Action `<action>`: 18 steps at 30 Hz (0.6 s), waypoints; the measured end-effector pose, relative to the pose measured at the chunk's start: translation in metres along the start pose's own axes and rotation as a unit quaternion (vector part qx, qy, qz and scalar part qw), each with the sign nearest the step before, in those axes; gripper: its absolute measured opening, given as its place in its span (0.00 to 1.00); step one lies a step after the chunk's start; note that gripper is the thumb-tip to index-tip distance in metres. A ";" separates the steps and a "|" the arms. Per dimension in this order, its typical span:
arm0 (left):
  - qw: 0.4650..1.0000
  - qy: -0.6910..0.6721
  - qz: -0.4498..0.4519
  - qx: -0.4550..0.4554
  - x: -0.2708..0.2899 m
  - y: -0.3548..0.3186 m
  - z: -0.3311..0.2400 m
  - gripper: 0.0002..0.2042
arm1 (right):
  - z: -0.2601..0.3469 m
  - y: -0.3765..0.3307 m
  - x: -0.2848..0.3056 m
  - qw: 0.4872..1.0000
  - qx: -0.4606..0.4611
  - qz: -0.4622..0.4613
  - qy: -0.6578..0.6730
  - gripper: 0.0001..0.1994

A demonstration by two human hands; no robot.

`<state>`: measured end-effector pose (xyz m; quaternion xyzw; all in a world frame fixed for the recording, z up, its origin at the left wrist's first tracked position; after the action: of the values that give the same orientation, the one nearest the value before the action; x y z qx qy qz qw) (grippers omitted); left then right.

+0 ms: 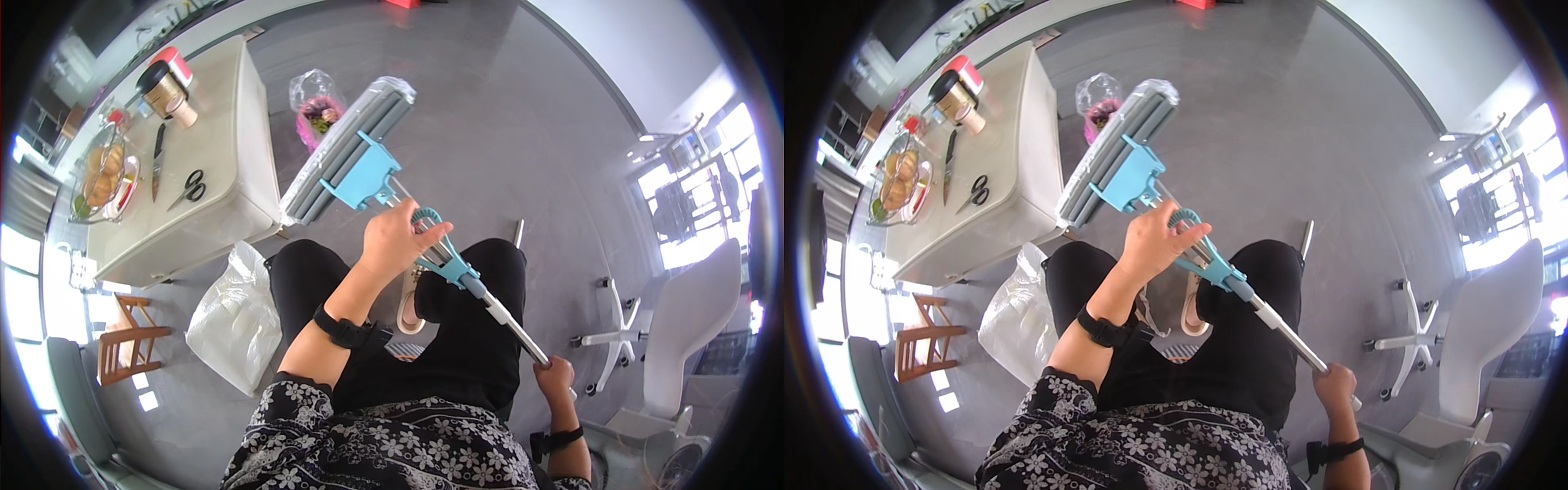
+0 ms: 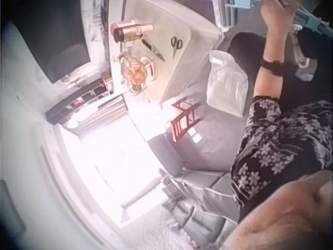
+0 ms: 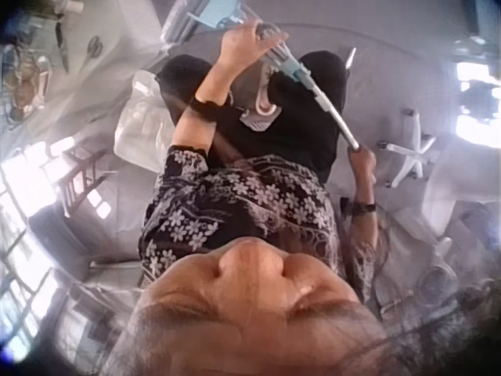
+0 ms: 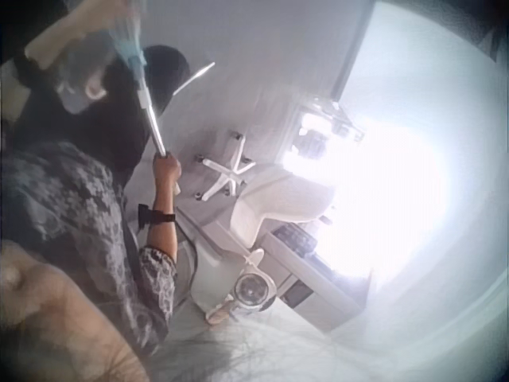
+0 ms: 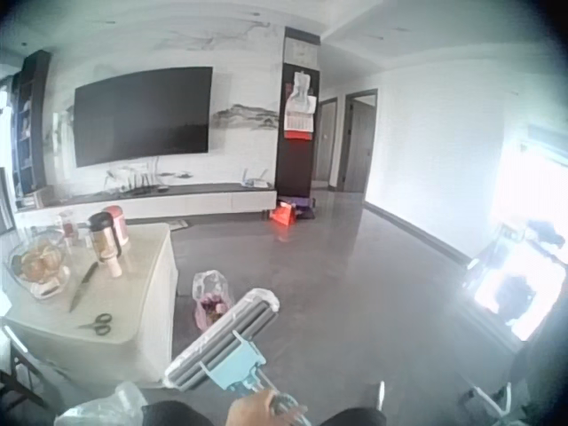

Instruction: The recorder unboxes a new floor mop and assembles its components.

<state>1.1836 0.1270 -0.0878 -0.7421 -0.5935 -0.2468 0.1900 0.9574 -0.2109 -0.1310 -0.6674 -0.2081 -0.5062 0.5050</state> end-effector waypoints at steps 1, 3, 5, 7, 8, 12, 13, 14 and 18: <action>0.998 0.026 0.049 0.020 0.002 0.002 0.000 0.24 | 0.000 0.002 -0.002 1.000 0.009 -0.001 -0.005 0.13; 0.999 0.027 0.022 -0.008 0.001 0.002 0.000 0.24 | -0.004 0.003 -0.011 1.000 -0.008 0.001 0.004 0.13; 0.998 0.023 -0.014 -0.054 0.000 0.000 -0.003 0.24 | -0.007 0.003 -0.017 1.000 -0.005 0.003 -0.003 0.14; 0.996 0.037 -0.036 -0.072 -0.002 -0.002 -0.007 0.23 | -0.002 0.000 -0.021 1.000 0.000 0.013 0.002 0.14; 0.991 0.059 -0.066 -0.101 -0.002 -0.004 -0.011 0.23 | 0.002 -0.002 -0.020 0.999 -0.019 0.028 0.004 0.13; 0.975 0.090 -0.130 -0.156 0.000 -0.016 -0.027 0.20 | 0.009 -0.003 -0.021 0.998 -0.018 0.053 0.002 0.13; 0.968 0.101 -0.151 -0.171 0.001 -0.019 -0.032 0.19 | 0.011 -0.004 -0.023 0.998 -0.026 0.059 0.011 0.13; 0.966 0.105 -0.157 -0.177 0.001 -0.022 -0.038 0.19 | 0.013 -0.006 -0.025 0.997 -0.033 0.065 0.019 0.13; 0.954 0.140 -0.174 -0.199 -0.001 -0.031 -0.058 0.18 | 0.020 -0.008 -0.029 0.995 -0.044 0.079 0.036 0.12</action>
<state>1.1453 0.0999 -0.0424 -0.6078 -0.6200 -0.4907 0.0739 0.9487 -0.1836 -0.1524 -0.6849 -0.1138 -0.4967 0.5208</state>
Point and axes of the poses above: each hand's wrist, its own y-axis towards the middle knuckle, its own x-axis out of the back of the hand, z = x × y, the point moved 1 cm from there along y, towards the middle knuckle, and after that the axes turned 11 degrees about z, right-handed, at the moved point
